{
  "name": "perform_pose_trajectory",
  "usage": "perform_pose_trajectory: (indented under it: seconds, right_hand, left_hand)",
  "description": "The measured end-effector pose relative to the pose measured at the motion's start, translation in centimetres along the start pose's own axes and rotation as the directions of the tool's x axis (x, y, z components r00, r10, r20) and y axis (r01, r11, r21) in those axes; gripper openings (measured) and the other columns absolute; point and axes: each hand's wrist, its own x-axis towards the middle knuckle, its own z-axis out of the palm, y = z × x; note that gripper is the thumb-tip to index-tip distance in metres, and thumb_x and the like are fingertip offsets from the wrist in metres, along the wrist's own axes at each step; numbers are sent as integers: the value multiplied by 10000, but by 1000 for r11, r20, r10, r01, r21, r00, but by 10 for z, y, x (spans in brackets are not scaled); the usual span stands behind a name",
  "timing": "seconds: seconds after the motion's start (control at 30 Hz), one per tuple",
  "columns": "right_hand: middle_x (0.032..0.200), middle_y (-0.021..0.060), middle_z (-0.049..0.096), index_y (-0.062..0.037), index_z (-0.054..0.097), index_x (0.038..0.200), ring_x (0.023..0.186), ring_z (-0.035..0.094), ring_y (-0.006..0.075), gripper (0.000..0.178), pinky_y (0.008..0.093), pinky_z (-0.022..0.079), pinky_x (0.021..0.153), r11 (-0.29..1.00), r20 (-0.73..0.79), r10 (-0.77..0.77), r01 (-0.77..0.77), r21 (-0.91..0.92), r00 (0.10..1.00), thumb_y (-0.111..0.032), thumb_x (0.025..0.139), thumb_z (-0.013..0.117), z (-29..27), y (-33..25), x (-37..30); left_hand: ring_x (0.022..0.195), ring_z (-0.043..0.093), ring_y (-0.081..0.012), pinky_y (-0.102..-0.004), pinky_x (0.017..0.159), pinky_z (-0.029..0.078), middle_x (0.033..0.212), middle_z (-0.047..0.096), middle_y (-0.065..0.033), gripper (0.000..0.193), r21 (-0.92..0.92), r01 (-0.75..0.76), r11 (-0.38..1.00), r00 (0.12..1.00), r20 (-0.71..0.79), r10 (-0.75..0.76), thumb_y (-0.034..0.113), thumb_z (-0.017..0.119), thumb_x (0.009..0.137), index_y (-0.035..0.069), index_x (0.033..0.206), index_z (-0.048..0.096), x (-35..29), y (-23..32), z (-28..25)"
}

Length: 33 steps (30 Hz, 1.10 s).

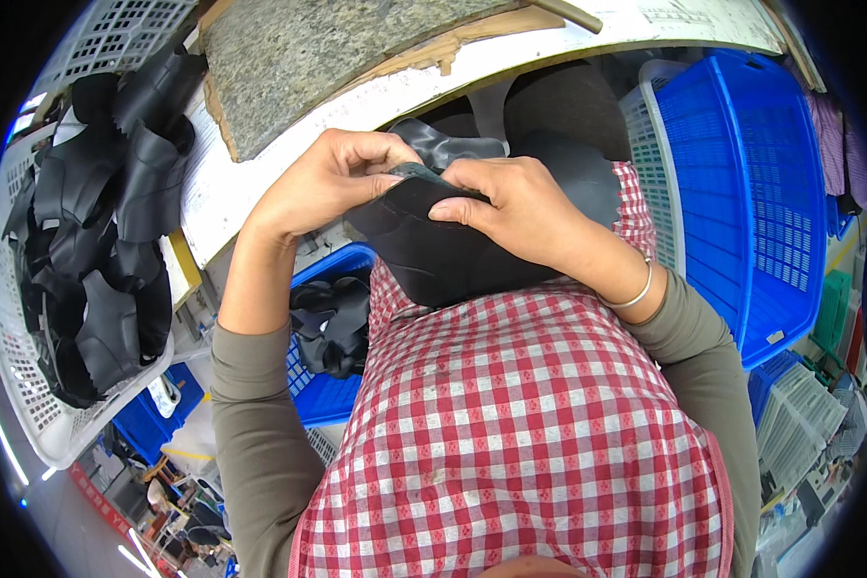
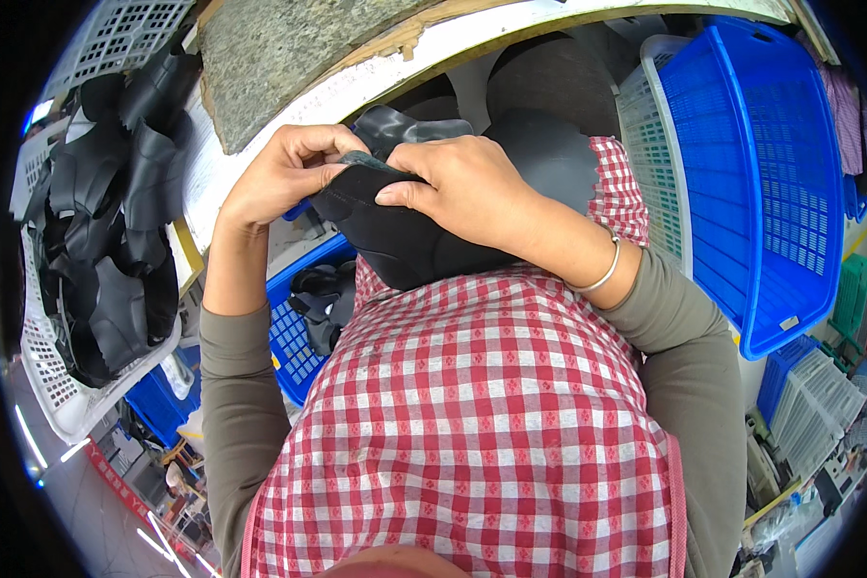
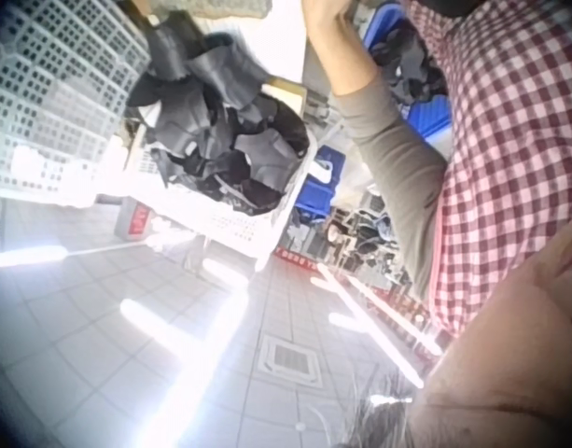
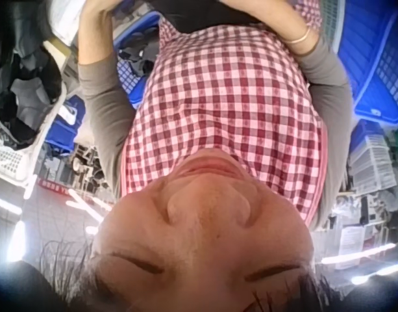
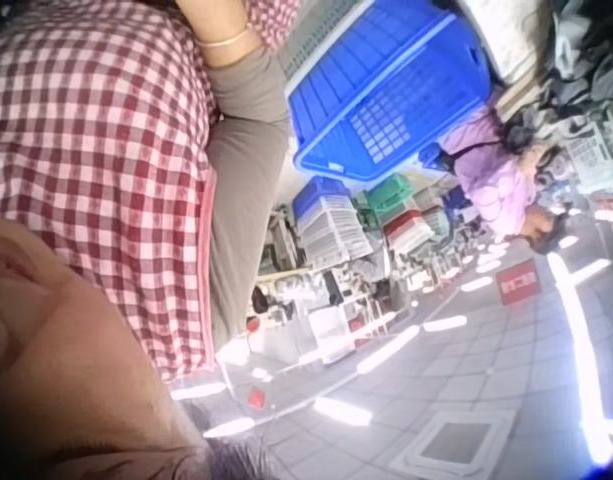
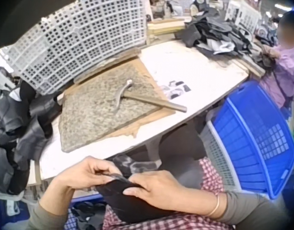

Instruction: The person assembles shoe components by hand, using a hammer to press parts together and a pen to mark pieces. They handle black shoe uppers and white insoles, repeatedly tapping and aligning parts on a workbench.

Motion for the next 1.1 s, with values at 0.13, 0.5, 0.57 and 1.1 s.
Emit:
perform_pose_trajectory:
  seconds: [0.13,0.5,0.57,1.1]
  right_hand:
    - [743,127,639,-20,693,922,661,637,298,257,381,473,594,999,-60,-32,32,-16,998,-254,887,792,6,1,0]
    - [678,97,648,-88,705,872,640,663,289,279,408,486,578,997,-84,-44,39,-59,996,-360,912,748,8,0,1]
    - [672,99,640,-87,696,855,624,653,292,295,408,477,571,998,-78,-43,40,-50,996,-371,917,745,6,1,1]
    - [785,161,611,-17,602,919,746,627,364,354,462,470,645,995,-18,-81,80,-57,997,-336,913,755,7,0,3]
  left_hand:
    - [855,691,-95,-256,803,560,952,765,-43,203,114,-38,993,999,-13,40,-39,689,921,-17,1106,771,-1,0,-2]
    - [887,694,-103,-265,823,560,994,774,-52,227,69,-4,998,999,48,0,-3,712,916,-8,1134,776,0,-8,-13]
    - [915,688,-104,-270,844,553,1020,769,-52,232,-53,11,999,999,45,-9,38,712,938,-8,1161,763,-5,-12,-12]
    - [846,614,-49,-223,772,504,930,680,12,227,-73,10,997,982,-189,-24,187,768,949,5,1056,682,-33,-24,23]
